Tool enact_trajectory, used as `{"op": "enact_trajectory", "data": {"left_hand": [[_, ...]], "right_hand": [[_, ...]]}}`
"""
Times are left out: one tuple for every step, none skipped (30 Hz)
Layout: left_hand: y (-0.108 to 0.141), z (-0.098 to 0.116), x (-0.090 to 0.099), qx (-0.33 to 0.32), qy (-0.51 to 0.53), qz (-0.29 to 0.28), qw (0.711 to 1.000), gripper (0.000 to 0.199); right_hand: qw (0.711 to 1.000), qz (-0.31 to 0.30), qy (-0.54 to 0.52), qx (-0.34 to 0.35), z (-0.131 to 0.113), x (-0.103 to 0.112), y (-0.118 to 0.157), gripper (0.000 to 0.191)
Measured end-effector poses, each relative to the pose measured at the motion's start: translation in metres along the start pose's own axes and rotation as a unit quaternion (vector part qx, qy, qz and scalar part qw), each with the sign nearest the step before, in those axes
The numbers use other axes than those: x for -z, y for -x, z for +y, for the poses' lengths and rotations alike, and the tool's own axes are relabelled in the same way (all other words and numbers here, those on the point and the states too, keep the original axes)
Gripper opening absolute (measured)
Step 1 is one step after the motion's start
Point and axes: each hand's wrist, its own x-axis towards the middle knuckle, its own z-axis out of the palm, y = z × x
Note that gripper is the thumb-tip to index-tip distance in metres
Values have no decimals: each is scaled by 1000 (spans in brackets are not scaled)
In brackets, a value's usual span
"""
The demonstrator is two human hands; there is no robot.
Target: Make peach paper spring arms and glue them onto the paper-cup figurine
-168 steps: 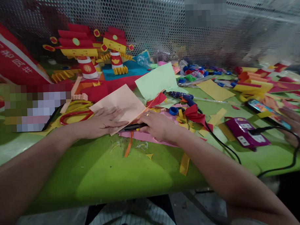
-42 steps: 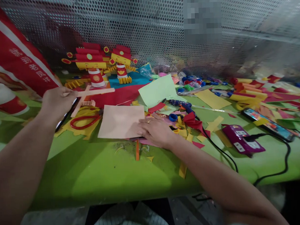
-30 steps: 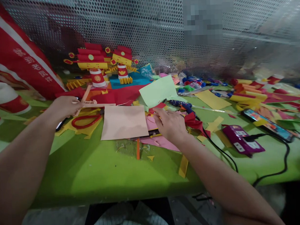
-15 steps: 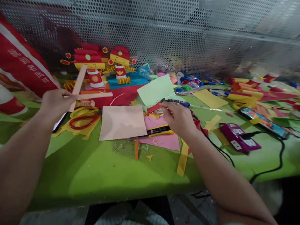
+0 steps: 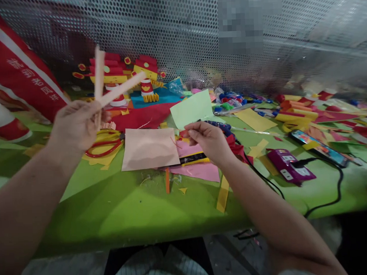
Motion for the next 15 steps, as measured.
{"op": "enact_trajectory", "data": {"left_hand": [[6,-3,-6,29,47,-40,998,27],[13,-6,-12,56,87,-76,992,25],[21,-9,-17,90,109,-111,984,23],[28,-12,-22,111,125,-140,976,21],[34,-14,-26,124,135,-171,968,19],[40,-16,-29,130,144,-197,961,19],[45,-17,-32,140,149,-217,955,18],[49,-17,-34,148,155,-237,948,17],[52,-18,-35,155,163,-256,940,17],[55,-18,-36,160,171,-277,932,17],[57,-18,-37,163,180,-300,922,17],[59,-18,-37,165,188,-322,913,18],[60,-18,-37,167,192,-342,905,18],[62,-18,-37,170,192,-358,898,19],[63,-17,-37,173,189,-371,892,20]], "right_hand": [[999,-22,-24,-12,0,-5,-1,20],[998,-44,-43,-27,0,-10,-1,21],[995,-64,-56,-45,-1,-16,-2,23],[993,-81,-64,-63,-2,-21,-2,24],[990,-96,-68,-79,-3,-25,-1,24],[988,-107,-69,-93,-4,-29,0,25],[986,-116,-63,-102,-6,-31,1,26],[985,-127,-49,-106,-7,-34,2,24],[984,-142,-25,-104,-8,-36,3,20],[983,-159,7,-92,-8,-37,4,15],[981,-175,52,-64,-7,-39,6,11],[977,-185,103,-24,-7,-41,7,12],[970,-188,151,19,-5,-43,7,14],[963,-184,190,59,-4,-46,8,17],[955,-176,220,93,-3,-49,9,17]]}}
